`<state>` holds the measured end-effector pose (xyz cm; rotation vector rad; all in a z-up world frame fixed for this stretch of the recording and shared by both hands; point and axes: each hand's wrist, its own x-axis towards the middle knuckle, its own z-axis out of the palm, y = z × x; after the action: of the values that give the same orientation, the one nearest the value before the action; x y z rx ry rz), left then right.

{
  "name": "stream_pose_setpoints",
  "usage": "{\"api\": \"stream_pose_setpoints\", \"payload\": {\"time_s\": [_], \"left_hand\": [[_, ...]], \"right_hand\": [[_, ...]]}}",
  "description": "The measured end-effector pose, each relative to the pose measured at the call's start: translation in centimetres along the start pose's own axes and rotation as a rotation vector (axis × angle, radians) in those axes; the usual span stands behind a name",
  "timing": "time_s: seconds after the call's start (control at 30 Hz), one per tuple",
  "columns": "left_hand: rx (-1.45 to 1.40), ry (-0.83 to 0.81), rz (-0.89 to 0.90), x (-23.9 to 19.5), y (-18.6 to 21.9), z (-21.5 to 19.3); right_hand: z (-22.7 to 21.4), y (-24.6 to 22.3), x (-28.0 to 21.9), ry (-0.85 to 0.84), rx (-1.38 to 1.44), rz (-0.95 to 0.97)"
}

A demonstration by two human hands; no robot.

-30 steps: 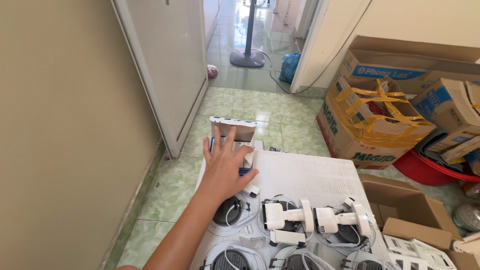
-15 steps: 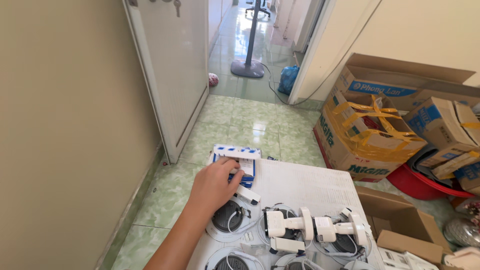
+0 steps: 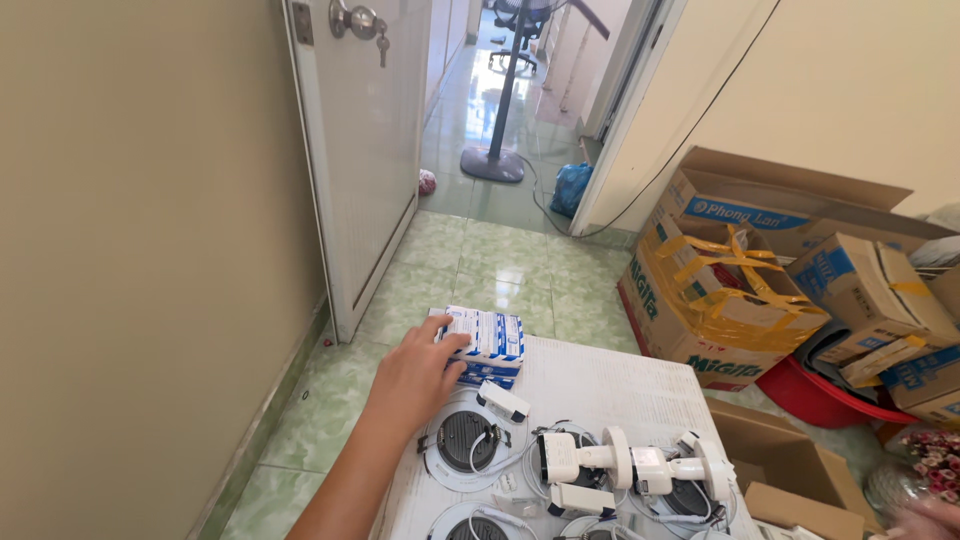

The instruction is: The person assembles white electrical switch components by hand, inserting switches into a plastic frame and organizing them in a small blue and white box.

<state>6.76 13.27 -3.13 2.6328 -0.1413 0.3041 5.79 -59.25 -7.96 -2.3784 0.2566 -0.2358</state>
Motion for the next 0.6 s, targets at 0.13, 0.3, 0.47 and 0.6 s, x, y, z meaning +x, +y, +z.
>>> {"api": "stream_pose_setpoints", "payload": {"time_s": [0.13,0.3,0.47,0.6], "left_hand": [[0.185,0.019,0.126,0.4,-1.8,2.3],[0.182,0.009,0.098,-0.2,-2.2,2.7],[-0.215,-0.107,-0.239,0.1,-0.8,-0.1],[-0.537,-0.179,-0.543,1.7,-0.7,0.9]], "right_hand": [[13.7,-33.1,-15.2,-0.001,-0.009,-0.293],[22.5,-38.6,-10.9,-0.415,-0.228,-0.607],[28.2,-42.1,-6.7,-0.556,-0.199,-0.192],[30.8,-42.6,-4.8,-0.589,-0.091,0.074]]}}
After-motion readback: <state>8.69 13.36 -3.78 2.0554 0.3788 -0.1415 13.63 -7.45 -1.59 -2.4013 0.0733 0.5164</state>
